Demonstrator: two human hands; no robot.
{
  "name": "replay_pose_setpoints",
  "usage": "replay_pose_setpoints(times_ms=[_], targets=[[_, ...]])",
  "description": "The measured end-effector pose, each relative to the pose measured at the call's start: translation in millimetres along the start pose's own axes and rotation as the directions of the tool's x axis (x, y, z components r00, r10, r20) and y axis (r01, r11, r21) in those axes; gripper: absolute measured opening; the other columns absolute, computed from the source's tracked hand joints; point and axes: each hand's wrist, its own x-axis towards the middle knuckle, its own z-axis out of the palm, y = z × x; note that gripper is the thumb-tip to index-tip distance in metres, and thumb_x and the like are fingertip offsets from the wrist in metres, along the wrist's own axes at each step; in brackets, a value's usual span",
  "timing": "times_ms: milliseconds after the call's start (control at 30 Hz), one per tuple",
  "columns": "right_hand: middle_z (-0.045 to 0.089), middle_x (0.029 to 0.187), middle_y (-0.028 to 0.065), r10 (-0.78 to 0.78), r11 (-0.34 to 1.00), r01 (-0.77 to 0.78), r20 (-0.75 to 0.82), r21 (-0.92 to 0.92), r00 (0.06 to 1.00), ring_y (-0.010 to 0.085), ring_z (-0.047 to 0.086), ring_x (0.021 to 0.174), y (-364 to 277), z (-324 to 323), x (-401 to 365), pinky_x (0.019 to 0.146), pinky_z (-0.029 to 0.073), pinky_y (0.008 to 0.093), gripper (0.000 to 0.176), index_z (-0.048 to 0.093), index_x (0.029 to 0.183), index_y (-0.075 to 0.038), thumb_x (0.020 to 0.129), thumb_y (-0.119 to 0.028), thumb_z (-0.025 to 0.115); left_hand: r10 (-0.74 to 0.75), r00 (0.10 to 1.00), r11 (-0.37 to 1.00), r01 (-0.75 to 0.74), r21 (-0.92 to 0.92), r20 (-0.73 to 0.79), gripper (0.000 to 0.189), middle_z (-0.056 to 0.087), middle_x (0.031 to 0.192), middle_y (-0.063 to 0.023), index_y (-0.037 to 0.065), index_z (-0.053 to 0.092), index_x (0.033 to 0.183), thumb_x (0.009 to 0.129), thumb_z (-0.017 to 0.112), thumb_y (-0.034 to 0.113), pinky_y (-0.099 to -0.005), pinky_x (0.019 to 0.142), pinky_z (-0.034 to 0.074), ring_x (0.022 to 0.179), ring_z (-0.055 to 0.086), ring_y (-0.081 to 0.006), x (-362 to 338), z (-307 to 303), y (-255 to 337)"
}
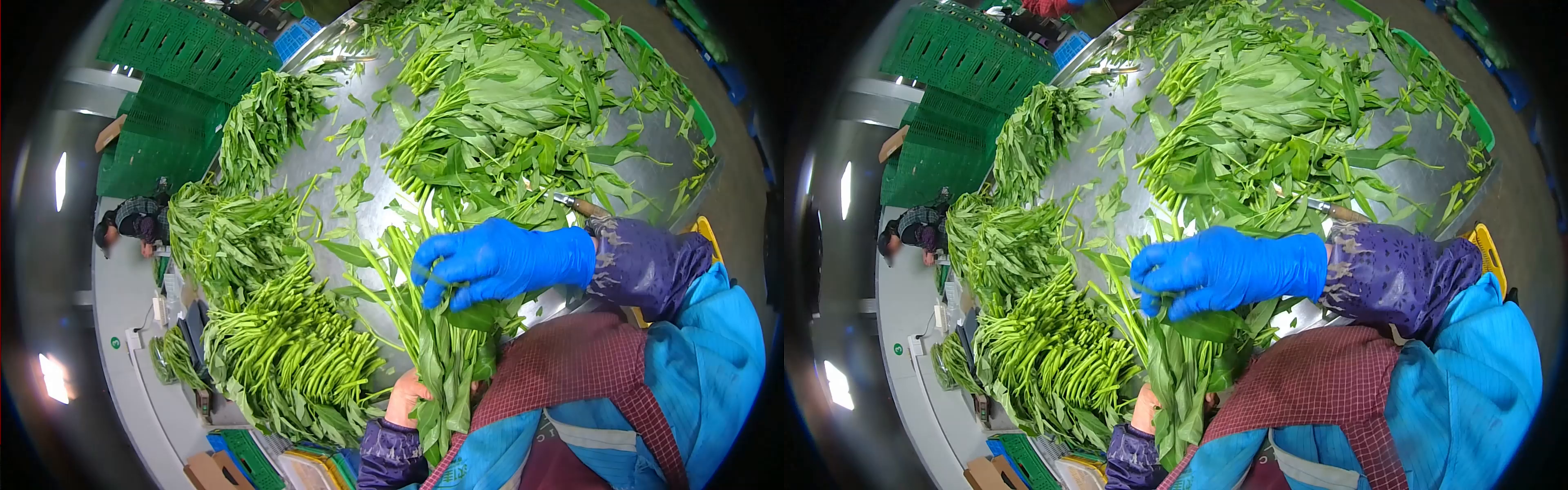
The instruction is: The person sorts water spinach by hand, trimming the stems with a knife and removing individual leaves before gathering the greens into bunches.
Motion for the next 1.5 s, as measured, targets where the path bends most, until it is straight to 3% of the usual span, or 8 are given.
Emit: replay_pose_setpoints(times_ms=[300,500,700,833,967,1100,1167,1500], targets=[[0.055,0.092,0.0048,-0.08,0.986,0.093,-0.094,0.142,0.992,0.0145,0.054,0.085,20,-1,-5,0.075,0.043,0.0251,0.029,0.051,0.101,-0.006,0.076,-0.015,0.064,-0.017,0.997,0.973,0.034,0.228,-0.076,0.063,0.056,0.104,-0.0196,-0.007,0.041,0.119,0.061,0.063,0.006,-0.036,0.081,0.046,0.092,0.057,-0.0291,0,4,0],[0.057,0.078,0.0032,0.662,0.495,-0.388,-0.049,0.778,0.748,0.0111,0.055,0.068,-6,-24,-2,0.06,0.046,0.0206,0.033,0.051,0.099,-0.007,0.081,-0.032,0.061,-0.099,0.994,0.96,0.107,0.258,-0.043,0.058,0.057,0.103,-0.0157,-0.005,0.044,0.117,0.064,0.063,0.006,-0.0337,0.081,0.046,0.09,0.058,-0.0253,9,-13,0],[0.054,0.069,-0.0013,0.406,0.872,-0.457,-0.778,0.173,0.479,0.0087,0.044,0.049,16,-142,-40,0.045,0.035,0.0208,0.029,0.054,0.105,-0.012,0.081,-0.027,0.057,0.047,0.998,0.914,-0.024,0.406,-0.047,0.032,0.06,0.083,-0.0055,-0.002,0.053,0.103,0.072,0.061,-0.001,-0.0249,0.059,0.049,0.067,0.059,-0.013,-3,2,6],[0.057,0.104,0.0098,0.582,-0.146,-0.529,-0.505,-0.836,0.637,0.0299,0.053,0.095,-3,-153,-89,0.078,0.044,0.0419,0.036,0.057,0.107,-0.015,0.074,-0.027,0.064,-0.074,0.995,0.944,0.093,0.316,-0.073,0.054,0.06,0.093,-0.0084,-0.002,0.049,0.112,0.061,0.067,0.004,-0.0267,0.072,0.047,0.08,0.059,-0.0169,-1,13,19],[0.05,0.113,0.0138,0.25,0.88,-0.309,-0.2,-0.36,0.947,0.0311,0.046,0.106,-10,-84,-52,0.087,0.04,0.0385,0.043,0.056,0.109,-0.009,0.072,-0.028,0.067,-0.134,0.987,0.938,0.154,0.311,-0.084,0.059,0.059,0.098,-0.0095,-0.002,0.047,0.116,0.062,0.068,0.004,-0.0269,0.072,0.048,0.083,0.059,-0.0173,11,24,21],[0.057,0.098,0.0122,-0.063,0.915,-0.068,-0.306,-0.397,0.95,0.0242,0.053,0.094,13,8,-22,0.083,0.041,0.0347,0.035,0.059,0.097,-0.003,0.073,-0.027,0.067,-0.171,0.985,0.865,0.161,0.475,-0.023,0.063,0.055,0.109,-0.0066,0.0,0.043,0.122,0.065,0.068,0.005,-0.027,0.084,0.041,0.097,0.052,-0.0142,20,14,22],[0.058,0.087,0.0098,0.278,0.943,-0.219,-0.231,0.25,0.933,0.021,0.054,0.085,21,29,-19,0.078,0.042,0.0337,0.029,0.058,0.089,-0.002,0.076,-0.026,0.065,-0.249,0.967,0.788,0.233,0.57,-0.05,0.072,0.05,0.116,-0.0047,0.001,0.038,0.126,0.063,0.072,0.006,-0.028,0.091,0.035,0.105,0.046,-0.0135,25,4,25],[0.057,0.091,0.0083,0.475,0.814,-0.441,0.004,0.378,0.88,0.0175,0.054,0.087,-41,-57,-29,0.081,0.041,0.0297,0.012,0.053,0.077,-0.003,0.075,-0.011,0.062,-0.261,0.965,0.729,0.189,0.658,0.012,0.083,0.043,0.124,-0.0047,0.002,0.033,0.129,0.058,0.077,0.006,-0.0301,0.097,0.027,0.114,0.037,-0.0161,24,35,29]])
